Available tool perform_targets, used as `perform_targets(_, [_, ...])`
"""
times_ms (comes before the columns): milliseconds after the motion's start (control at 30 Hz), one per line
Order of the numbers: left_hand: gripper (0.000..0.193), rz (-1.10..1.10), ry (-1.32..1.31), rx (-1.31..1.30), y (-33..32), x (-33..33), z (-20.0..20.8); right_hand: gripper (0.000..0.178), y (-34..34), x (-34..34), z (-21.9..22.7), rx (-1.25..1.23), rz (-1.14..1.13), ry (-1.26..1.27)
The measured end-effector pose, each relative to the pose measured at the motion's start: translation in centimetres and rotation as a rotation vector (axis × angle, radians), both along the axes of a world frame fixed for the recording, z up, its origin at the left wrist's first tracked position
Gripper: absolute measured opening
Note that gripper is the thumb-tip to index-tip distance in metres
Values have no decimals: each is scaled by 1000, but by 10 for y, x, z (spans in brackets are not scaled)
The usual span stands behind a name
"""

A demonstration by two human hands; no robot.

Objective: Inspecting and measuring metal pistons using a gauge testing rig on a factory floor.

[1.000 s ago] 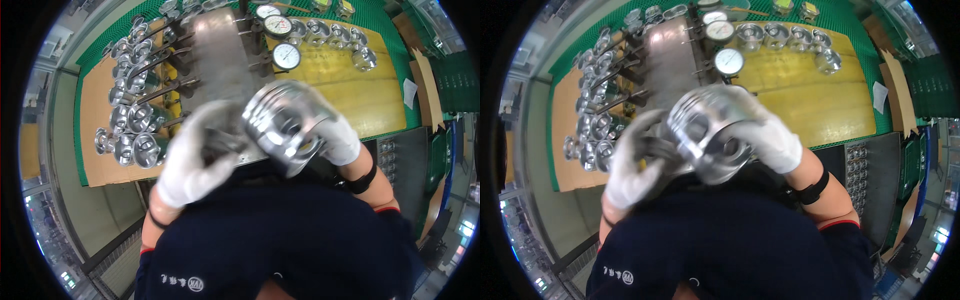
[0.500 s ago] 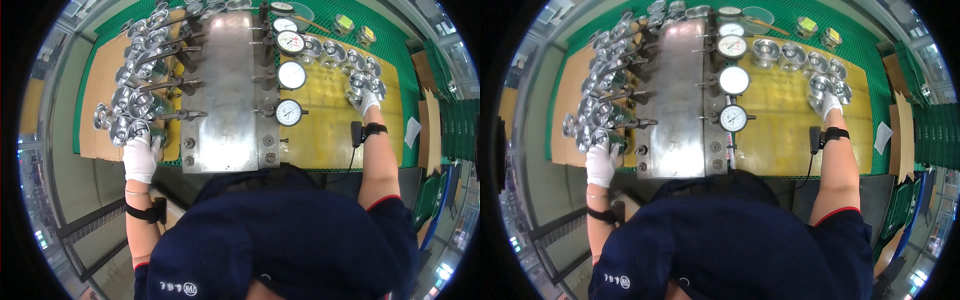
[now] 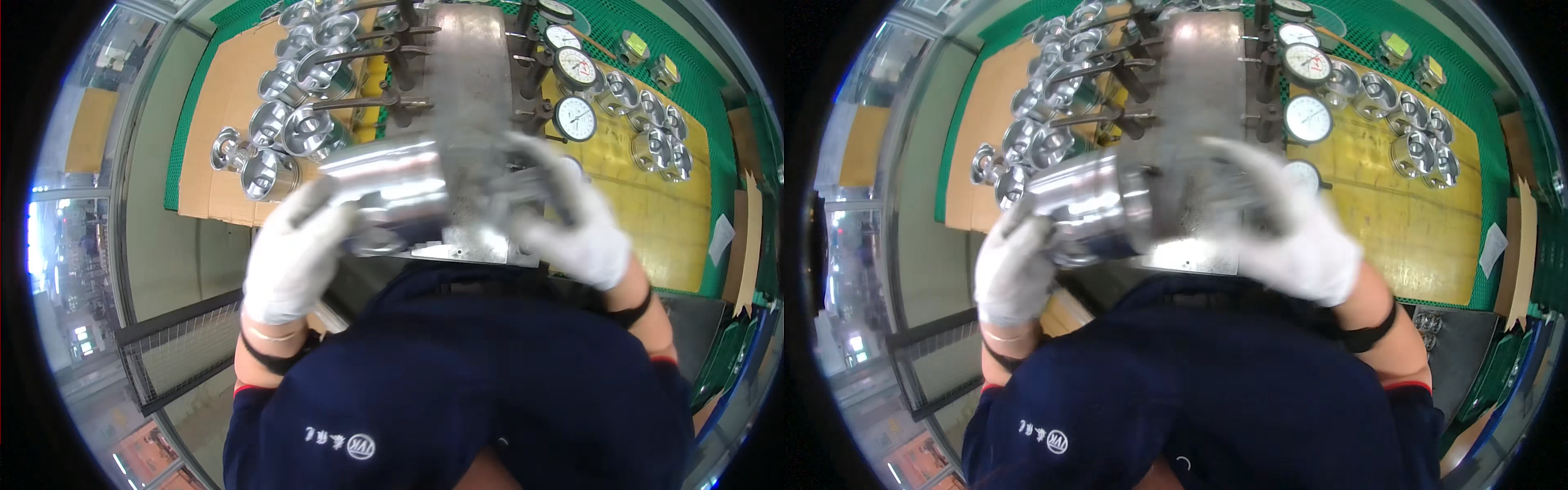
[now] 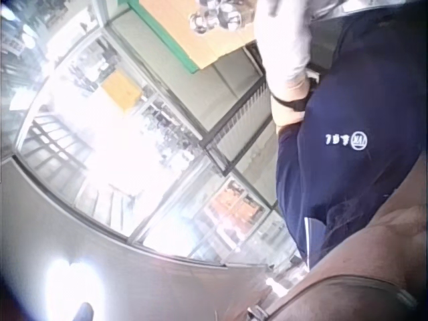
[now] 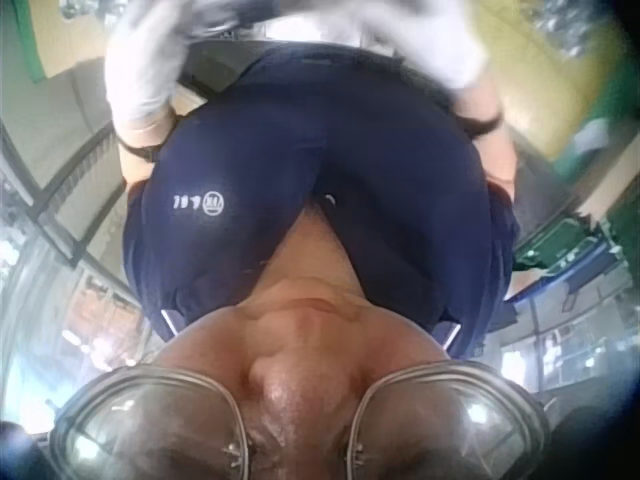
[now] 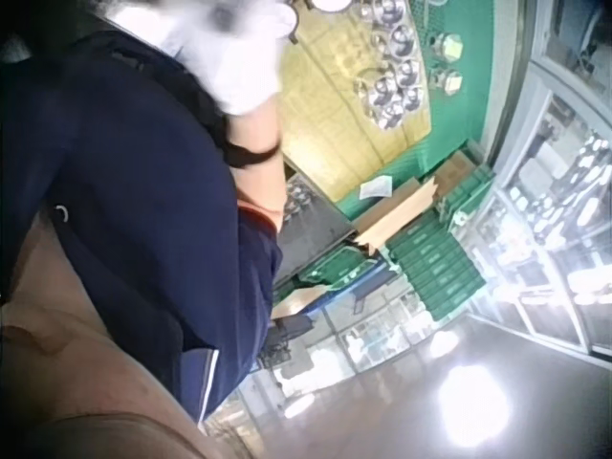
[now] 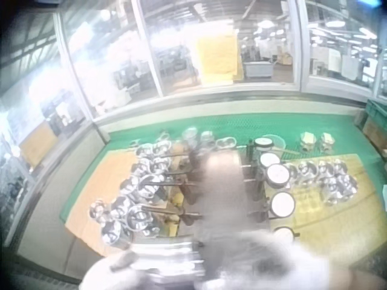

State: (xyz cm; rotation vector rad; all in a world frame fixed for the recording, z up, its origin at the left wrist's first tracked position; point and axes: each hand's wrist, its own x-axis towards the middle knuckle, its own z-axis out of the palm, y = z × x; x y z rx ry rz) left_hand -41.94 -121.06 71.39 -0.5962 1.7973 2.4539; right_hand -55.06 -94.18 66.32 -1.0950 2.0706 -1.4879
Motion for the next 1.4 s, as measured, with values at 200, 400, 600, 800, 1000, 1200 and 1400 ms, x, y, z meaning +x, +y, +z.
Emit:
perform_targets(200, [28,-540,-163,-275,-3,-25,-26,103,-42,28,-24,-12,-188,237])
perform_targets(400, [84,-486,462,-1237,5,-38,-58,84,-60,23,-18,335,-172,465])
perform_targets(600, [94,-476,665,-1350,20,-61,-74,88,-31,38,-23,292,-315,227])
perform_targets(800, [92,-419,719,-1175,21,-86,-92,86,-21,45,-26,188,-292,-903])
perform_targets(1000, [92,-425,738,-1151,19,-94,-91,92,-24,44,-30,94,-299,-992])
perform_targets(1200, [95,-419,722,-1153,21,-94,-92,93,-24,45,-35,91,-320,-980])
perform_targets(1400, [96,-397,689,-1181,21,-92,-95,94,-27,43,-28,134,-314,-969])
